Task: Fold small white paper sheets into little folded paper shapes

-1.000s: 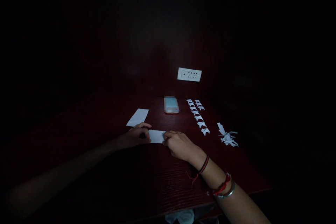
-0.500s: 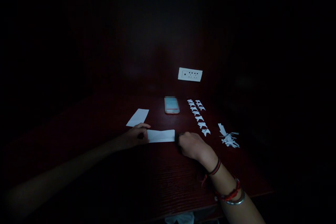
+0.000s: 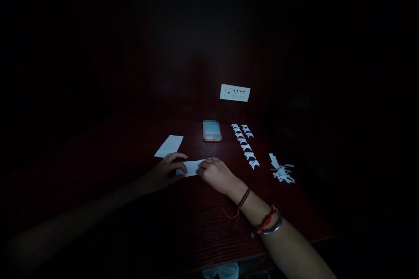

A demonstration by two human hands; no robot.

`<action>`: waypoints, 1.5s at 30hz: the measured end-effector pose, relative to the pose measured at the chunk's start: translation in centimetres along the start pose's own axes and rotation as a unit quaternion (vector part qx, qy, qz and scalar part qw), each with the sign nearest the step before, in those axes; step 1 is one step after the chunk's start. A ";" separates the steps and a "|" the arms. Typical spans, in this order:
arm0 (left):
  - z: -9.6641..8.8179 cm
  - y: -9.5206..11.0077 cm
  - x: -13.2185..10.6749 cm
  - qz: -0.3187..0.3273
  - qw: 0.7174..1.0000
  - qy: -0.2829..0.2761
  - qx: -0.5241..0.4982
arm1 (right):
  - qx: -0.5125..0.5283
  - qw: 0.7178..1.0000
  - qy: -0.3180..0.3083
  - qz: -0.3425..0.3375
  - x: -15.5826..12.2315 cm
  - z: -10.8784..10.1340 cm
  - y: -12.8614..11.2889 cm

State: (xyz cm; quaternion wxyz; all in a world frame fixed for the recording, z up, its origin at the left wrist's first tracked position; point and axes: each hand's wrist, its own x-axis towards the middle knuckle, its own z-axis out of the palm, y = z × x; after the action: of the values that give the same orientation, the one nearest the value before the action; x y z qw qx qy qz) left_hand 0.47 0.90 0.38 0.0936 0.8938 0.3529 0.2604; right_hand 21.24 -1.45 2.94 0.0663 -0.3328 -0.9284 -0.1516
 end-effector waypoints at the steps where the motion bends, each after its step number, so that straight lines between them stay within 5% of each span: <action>1: 0.0 0.1 0.1 0.019 1.000 0.001 0.009 | -0.005 1.000 0.000 -0.003 0.0 0.1 0.1; 10: -0.5 0.8 0.4 0.068 0.990 -0.052 0.108 | -0.011 1.000 0.013 -0.011 0.4 0.4 0.3; 22: 0.2 -0.2 0.4 -0.013 0.999 -0.036 -0.027 | 0.189 0.979 0.036 0.068 -0.2 0.8 1.2; 36: -2.7 1.5 -1.8 0.169 0.971 -0.141 0.092 | 0.304 0.950 -0.048 -0.044 -2.1 -1.3 1.7; 38: -2.7 1.9 -1.9 0.194 0.964 -0.142 0.117 | 0.322 0.946 -0.025 -0.009 -2.0 -0.8 2.0; 41: -2.1 2.1 -2.2 0.218 0.959 -0.115 0.138 | 0.316 0.936 0.076 0.139 -1.7 0.6 2.6; 45: -1.2 2.4 -2.7 0.233 0.956 -0.090 0.157 | 0.379 0.880 0.106 0.266 -1.2 2.4 3.0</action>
State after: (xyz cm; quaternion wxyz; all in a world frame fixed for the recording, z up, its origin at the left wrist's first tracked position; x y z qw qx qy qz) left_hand -0.35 -2.72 1.16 -0.0800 0.9742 0.1618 0.1351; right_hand 24.05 0.79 1.06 0.3231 -0.4989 -0.7787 0.2007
